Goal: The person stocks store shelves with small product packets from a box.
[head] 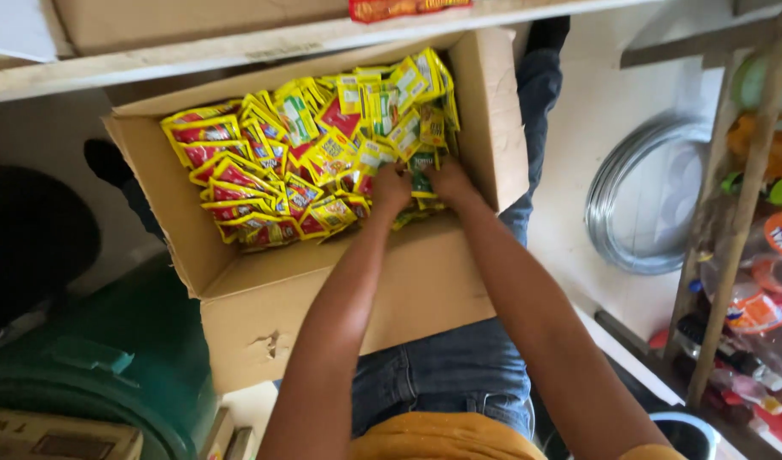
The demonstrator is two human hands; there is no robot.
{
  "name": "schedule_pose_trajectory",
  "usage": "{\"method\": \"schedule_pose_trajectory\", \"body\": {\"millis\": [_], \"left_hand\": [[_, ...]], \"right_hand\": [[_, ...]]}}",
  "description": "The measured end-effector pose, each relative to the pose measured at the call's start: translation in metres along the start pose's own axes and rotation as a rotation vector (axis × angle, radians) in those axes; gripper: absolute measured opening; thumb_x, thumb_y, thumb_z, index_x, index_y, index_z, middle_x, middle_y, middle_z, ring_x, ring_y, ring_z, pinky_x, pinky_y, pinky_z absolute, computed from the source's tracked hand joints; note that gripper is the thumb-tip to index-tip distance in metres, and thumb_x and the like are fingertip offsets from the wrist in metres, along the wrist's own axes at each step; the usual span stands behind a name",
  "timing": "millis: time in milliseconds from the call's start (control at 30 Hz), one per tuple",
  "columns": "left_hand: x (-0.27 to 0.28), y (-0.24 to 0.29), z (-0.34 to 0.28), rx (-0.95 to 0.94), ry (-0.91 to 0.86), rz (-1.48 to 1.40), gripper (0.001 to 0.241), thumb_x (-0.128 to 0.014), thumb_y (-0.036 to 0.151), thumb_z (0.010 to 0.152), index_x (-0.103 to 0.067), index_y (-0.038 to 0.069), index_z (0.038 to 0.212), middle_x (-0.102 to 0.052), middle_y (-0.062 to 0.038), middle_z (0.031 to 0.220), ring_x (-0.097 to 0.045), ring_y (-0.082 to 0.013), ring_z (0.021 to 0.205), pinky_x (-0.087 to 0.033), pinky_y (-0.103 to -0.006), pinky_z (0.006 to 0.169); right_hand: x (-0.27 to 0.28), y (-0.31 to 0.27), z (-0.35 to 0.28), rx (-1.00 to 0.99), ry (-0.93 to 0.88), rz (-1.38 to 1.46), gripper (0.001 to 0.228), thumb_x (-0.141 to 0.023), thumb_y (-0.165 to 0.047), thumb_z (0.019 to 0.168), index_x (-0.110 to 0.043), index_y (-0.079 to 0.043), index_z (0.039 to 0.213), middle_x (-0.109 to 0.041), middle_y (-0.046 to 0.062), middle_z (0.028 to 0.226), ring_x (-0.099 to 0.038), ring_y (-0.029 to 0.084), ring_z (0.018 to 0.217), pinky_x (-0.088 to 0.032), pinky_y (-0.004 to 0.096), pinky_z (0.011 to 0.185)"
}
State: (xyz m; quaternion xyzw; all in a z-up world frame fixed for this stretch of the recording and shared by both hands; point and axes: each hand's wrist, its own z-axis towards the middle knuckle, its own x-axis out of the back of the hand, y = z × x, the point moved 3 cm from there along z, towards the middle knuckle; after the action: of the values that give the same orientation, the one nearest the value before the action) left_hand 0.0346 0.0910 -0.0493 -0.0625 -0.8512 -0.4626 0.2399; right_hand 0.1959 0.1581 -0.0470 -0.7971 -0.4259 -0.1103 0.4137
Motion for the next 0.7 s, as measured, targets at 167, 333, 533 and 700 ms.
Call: {"method": "schedule_pose_trajectory", "body": {"millis": [167,333,533,700], "left_hand": [[0.029,0.010,-0.020,0.189,-0.263,-0.153,0.033,-0.066,0.029,0.088,-0.075,0.001,0.103,-0.075,-0.025,0.090,-0.075,-0.0415,0.087,-0.058,-0.0478,0.077],[0.041,0.035,-0.037,0.165,-0.024,-0.358,0.048,-0.058,0.048,0.102,-0.065,0.002,0.117,-0.071,-0.022,0.111,-0.067,-0.0409,0.106,-0.051,-0.0452,0.089],[0.056,0.063,-0.066,-0.056,0.223,-0.259,0.044,-0.049,0.043,0.106,-0.054,0.000,0.112,-0.067,-0.029,0.102,-0.064,-0.0494,0.098,-0.050,-0.0520,0.083],[0.073,0.089,-0.078,-0.116,0.281,-0.259,0.036,-0.043,0.036,0.110,-0.052,0.001,0.110,-0.066,-0.028,0.097,-0.063,-0.0498,0.093,-0.048,-0.0525,0.077]], "right_hand": [[0.013,-0.035,-0.037,-0.171,-0.255,0.567,0.042,-0.075,-0.029,0.091,-0.068,0.001,0.119,-0.074,0.017,0.102,-0.071,0.027,0.085,-0.058,0.047,0.075],[0.015,-0.087,-0.055,0.277,0.071,0.223,0.044,-0.062,-0.042,0.102,-0.063,-0.002,0.121,-0.072,0.016,0.105,-0.069,0.032,0.095,-0.054,0.045,0.083],[0.003,-0.088,-0.066,0.193,0.138,0.237,0.046,-0.047,-0.046,0.108,-0.064,-0.003,0.110,-0.072,0.023,0.093,-0.071,0.041,0.088,-0.053,0.049,0.079],[0.005,-0.101,-0.072,0.286,0.296,0.063,0.043,-0.048,-0.043,0.109,-0.060,-0.003,0.100,-0.067,0.029,0.088,-0.064,0.051,0.085,-0.046,0.059,0.069]]}}
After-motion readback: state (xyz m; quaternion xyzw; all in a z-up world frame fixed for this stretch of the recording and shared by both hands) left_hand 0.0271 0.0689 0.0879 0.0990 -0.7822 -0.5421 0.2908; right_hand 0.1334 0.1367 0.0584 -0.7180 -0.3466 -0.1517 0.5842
